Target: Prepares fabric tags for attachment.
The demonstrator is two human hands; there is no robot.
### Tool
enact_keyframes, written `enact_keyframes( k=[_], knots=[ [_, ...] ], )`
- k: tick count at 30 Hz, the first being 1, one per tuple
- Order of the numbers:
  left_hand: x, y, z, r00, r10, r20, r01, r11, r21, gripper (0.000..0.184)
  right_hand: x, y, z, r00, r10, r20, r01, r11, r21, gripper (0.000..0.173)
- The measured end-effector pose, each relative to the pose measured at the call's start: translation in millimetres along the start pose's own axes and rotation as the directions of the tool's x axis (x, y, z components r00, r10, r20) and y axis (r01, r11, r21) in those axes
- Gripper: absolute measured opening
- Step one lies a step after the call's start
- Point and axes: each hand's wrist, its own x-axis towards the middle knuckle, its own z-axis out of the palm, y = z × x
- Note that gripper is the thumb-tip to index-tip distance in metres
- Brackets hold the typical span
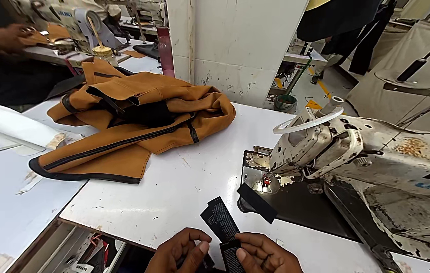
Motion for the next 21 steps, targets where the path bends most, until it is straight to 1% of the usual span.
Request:
enact_keyframes(
  k=[5,8,10,12,15,17,21],
  knots=[
    [0,4,2,0.999,0.044,-0.022,-0.047,0.985,-0.168,0.027,-1,4,1,0.995,0.013,-0.094,-0.010,0.999,0.035,0.026],
    [-2,5,4,0.997,0.065,-0.042,-0.073,0.971,-0.227,0.034,-3,10,8,0.986,0.049,-0.158,-0.033,0.994,0.105,0.029],
    [-3,5,4,0.996,0.070,-0.061,-0.083,0.965,-0.247,0.037,-3,10,11,0.977,0.100,-0.189,-0.066,0.982,0.177,0.032],
    [-4,5,4,0.994,0.061,-0.087,-0.081,0.963,-0.256,0.037,-1,7,12,0.963,0.145,-0.228,-0.092,0.969,0.229,0.033],
    [-5,6,4,0.989,0.034,-0.143,-0.069,0.967,-0.246,0.034,4,7,11,0.942,0.142,-0.303,-0.060,0.963,0.262,0.034],
    [-4,4,4,0.989,0.031,-0.148,-0.068,0.966,-0.251,0.033,7,9,10,0.930,0.133,-0.342,-0.041,0.963,0.265,0.034],
    [-4,2,5,0.989,0.013,-0.145,-0.051,0.963,-0.265,0.039,9,9,9,0.922,0.141,-0.361,-0.045,0.964,0.261,0.033]
  ],
)
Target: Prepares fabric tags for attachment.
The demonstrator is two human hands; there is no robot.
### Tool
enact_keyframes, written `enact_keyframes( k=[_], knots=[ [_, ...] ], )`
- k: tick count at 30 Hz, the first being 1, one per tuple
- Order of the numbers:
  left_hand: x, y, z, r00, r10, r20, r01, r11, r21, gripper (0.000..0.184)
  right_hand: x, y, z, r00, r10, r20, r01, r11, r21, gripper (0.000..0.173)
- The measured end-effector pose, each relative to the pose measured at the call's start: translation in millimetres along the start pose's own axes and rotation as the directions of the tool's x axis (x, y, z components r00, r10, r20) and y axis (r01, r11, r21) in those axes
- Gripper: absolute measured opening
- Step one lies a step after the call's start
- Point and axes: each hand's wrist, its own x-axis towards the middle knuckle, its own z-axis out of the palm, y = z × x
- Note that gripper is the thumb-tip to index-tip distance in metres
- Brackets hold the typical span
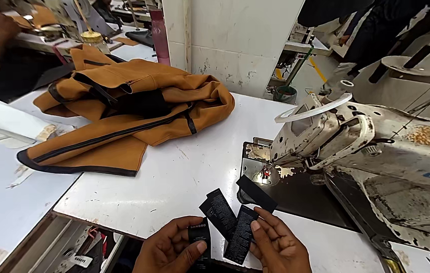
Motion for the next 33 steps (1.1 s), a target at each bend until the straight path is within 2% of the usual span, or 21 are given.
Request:
enact_keyframes(
  k=[4,10,12,15,18,33],
  knots=[
    [0,0,0,1.000,-0.022,0.000,0.022,1.000,0.015,0.051,-2,-1,0,1.000,0.016,0.017,-0.016,1.000,-0.008,0.033],
    [-3,5,8,0.998,-0.016,0.065,0.017,1.000,-0.020,0.052,-7,-3,2,0.995,-0.008,0.100,0.011,1.000,-0.022,0.034],
    [-7,6,14,0.995,0.000,0.099,0.003,1.000,-0.026,0.045,-13,-4,4,0.986,-0.027,0.162,0.038,0.997,-0.061,0.034],
    [-10,4,20,0.992,0.043,0.117,-0.044,0.999,0.004,0.025,-23,-4,9,0.965,-0.063,0.254,0.095,0.989,-0.115,0.033],
    [-11,0,20,0.989,0.106,0.106,-0.112,0.992,0.052,0.013,-31,-2,12,0.947,-0.079,0.313,0.116,0.988,-0.102,0.033],
    [-12,-8,14,0.997,0.059,0.042,-0.061,0.996,0.061,0.014,-37,2,14,0.934,-0.086,0.346,0.106,0.994,-0.039,0.035]
  ],
)
